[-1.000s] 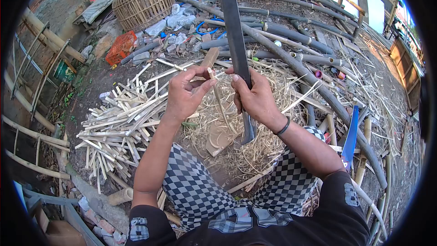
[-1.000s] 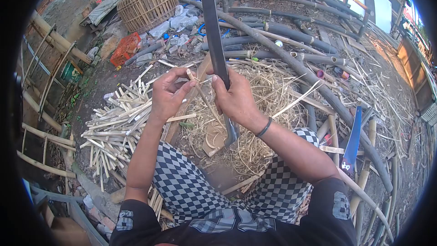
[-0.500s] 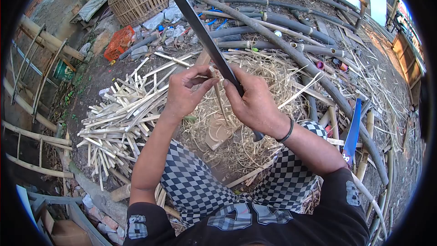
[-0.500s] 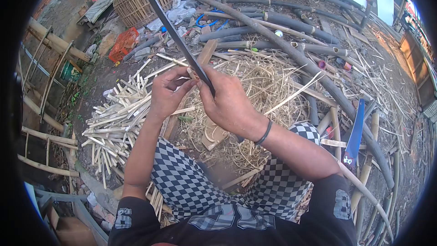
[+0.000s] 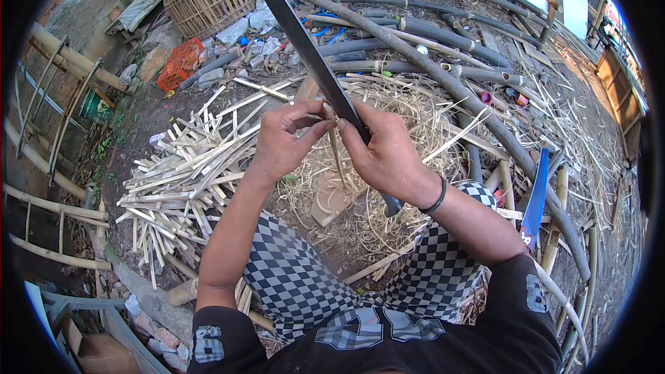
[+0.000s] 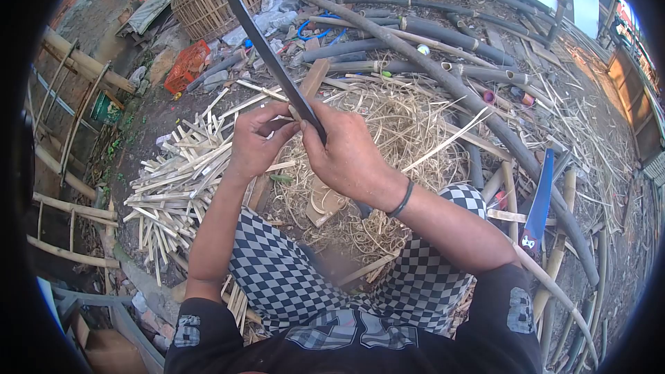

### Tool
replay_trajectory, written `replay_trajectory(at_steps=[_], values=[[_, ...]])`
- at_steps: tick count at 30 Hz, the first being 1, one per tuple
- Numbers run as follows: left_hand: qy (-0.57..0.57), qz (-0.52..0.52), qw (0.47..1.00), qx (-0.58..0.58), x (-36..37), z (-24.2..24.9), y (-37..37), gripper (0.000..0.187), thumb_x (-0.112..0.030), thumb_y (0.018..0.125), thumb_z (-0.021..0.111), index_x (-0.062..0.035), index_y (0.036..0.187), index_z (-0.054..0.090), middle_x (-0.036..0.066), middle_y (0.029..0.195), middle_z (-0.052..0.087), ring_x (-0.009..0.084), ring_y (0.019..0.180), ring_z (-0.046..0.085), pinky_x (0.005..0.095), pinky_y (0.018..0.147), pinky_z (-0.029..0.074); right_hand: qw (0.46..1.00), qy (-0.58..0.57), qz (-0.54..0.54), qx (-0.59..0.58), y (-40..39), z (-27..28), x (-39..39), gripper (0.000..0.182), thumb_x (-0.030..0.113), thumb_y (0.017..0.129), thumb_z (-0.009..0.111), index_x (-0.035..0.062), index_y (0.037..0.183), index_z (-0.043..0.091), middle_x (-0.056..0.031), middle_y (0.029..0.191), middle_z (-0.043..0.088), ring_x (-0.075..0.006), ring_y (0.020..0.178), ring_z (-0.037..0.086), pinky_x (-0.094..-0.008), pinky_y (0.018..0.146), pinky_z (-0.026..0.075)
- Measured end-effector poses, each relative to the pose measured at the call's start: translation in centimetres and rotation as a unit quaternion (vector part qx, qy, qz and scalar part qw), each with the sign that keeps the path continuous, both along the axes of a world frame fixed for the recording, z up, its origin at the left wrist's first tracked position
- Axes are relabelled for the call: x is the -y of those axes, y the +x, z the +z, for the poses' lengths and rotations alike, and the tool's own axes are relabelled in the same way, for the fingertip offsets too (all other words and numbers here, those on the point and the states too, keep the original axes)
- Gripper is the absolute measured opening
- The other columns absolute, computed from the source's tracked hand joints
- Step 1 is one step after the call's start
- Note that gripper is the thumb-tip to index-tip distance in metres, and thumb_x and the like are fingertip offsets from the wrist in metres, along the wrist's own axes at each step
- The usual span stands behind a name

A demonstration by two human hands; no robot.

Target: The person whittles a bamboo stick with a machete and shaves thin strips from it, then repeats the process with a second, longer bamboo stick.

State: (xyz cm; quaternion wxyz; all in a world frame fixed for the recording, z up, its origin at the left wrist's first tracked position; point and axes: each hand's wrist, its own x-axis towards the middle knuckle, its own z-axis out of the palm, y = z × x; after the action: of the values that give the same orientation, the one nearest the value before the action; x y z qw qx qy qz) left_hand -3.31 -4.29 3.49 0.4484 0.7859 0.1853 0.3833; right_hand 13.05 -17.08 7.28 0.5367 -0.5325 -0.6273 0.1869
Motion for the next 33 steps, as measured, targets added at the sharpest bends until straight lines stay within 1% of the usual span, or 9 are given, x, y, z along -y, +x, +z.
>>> replay_trajectory(at_steps=[4,8,14,19,21,24,27,29,33], values=[[0.010,-0.010,1.000,-0.014,0.2,0.4,0.0,0.026,0.006,0.089,0.071,0.0067,0.114,0.067,0.011,0.106,0.068,0.0160,0.100,0.068,0.0294,0.088,0.060,1.000,0.002,-0.002,-0.005,-0.1,-0.2,-0.1,0.023,0.004,0.093,0.055,-0.0056,0.113,0.062,-0.0253,0.074,0.065,-0.0426,0.073,0.069,-0.0473,0.064,0.052],[0.028,-0.014,1.000,-0.002,-0.1,0.1,0.2,0.031,0.002,0.088,0.075,0.0066,0.118,0.068,0.014,0.107,0.072,0.0179,0.096,0.072,0.0315,0.084,0.061,1.000,-0.003,-0.004,-0.003,-0.1,0.1,0.1,0.024,0.004,0.093,0.054,-0.0059,0.113,0.062,-0.0255,0.074,0.065,-0.0425,0.072,0.069,-0.0474,0.064,0.052],[-0.003,-0.014,1.000,-0.009,0.2,0.4,0.2,0.025,0.006,0.090,0.070,0.0070,0.115,0.067,0.012,0.108,0.068,0.0159,0.100,0.068,0.0304,0.088,0.060,1.000,-0.028,-0.003,0.004,0.0,0.4,0.1,0.024,0.004,0.093,0.053,-0.0062,0.114,0.061,-0.0263,0.073,0.065,-0.0436,0.075,0.069,-0.0485,0.065,0.052],[-0.072,-0.025,0.997,-0.024,0.3,0.8,0.4,0.023,0.003,0.092,0.070,0.0054,0.115,0.068,0.010,0.106,0.070,0.0140,0.097,0.068,0.0281,0.084,0.058,0.999,-0.024,0.016,0.018,0.1,0.3,-0.1,0.031,0.003,0.095,0.051,-0.0057,0.124,0.052,-0.0304,0.082,0.066,-0.0492,0.080,0.067,-0.0547,0.071,0.052],[-0.080,-0.043,0.996,0.001,-0.2,0.3,0.5,0.027,-0.003,0.092,0.072,0.0064,0.117,0.068,0.009,0.105,0.072,0.0124,0.095,0.068,0.0275,0.083,0.056,0.999,-0.037,0.019,0.025,0.3,0.4,-0.1,0.031,0.003,0.095,0.050,-0.0055,0.126,0.050,-0.0312,0.084,0.066,-0.0501,0.082,0.066,-0.0558,0.073,0.052],[-0.087,-0.036,0.994,-0.049,0.1,0.7,0.3,0.026,0.001,0.093,0.069,0.0034,0.119,0.067,0.007,0.106,0.071,0.0109,0.099,0.066,0.0268,0.088,0.056,0.998,-0.046,0.022,0.043,0.3,0.5,0.0,0.032,0.004,0.096,0.049,-0.0051,0.127,0.048,-0.0324,0.087,0.066,-0.0513,0.085,0.065,-0.0574,0.075,0.051],[-0.101,-0.060,0.990,-0.074,0.2,0.7,0.4,0.023,-0.005,0.093,0.072,0.0021,0.115,0.070,0.006,0.104,0.073,0.0130,0.095,0.068,0.0293,0.085,0.056,0.998,-0.025,0.030,0.055,0.2,0.7,0.3,0.032,0.003,0.095,0.049,-0.0046,0.126,0.047,-0.0330,0.087,0.066,-0.0519,0.085,0.065,-0.0585,0.077,0.051],[-0.003,-0.076,0.990,-0.118,0.3,0.3,0.4,0.017,-0.007,0.095,0.069,0.0007,0.111,0.069,0.008,0.101,0.073,0.0147,0.095,0.069,0.0317,0.085,0.056,0.998,-0.011,0.038,0.056,0.1,0.9,0.7,0.032,0.003,0.095,0.048,-0.0044,0.126,0.048,-0.0333,0.087,0.065,-0.0522,0.085,0.065,-0.0590,0.077,0.051],[0.033,-0.040,0.980,-0.195,2.0,0.9,0.8,0.013,-0.009,0.098,0.064,0.0019,0.105,0.067,0.011,0.095,0.073,0.0182,0.091,0.070,0.0350,0.083,0.055,0.995,-0.065,0.018,0.078,0.3,1.4,1.0,0.034,0.001,0.093,0.048,-0.0045,0.126,0.047,-0.0340,0.089,0.065,-0.0532,0.086,0.064,-0.0596,0.079,0.050]])
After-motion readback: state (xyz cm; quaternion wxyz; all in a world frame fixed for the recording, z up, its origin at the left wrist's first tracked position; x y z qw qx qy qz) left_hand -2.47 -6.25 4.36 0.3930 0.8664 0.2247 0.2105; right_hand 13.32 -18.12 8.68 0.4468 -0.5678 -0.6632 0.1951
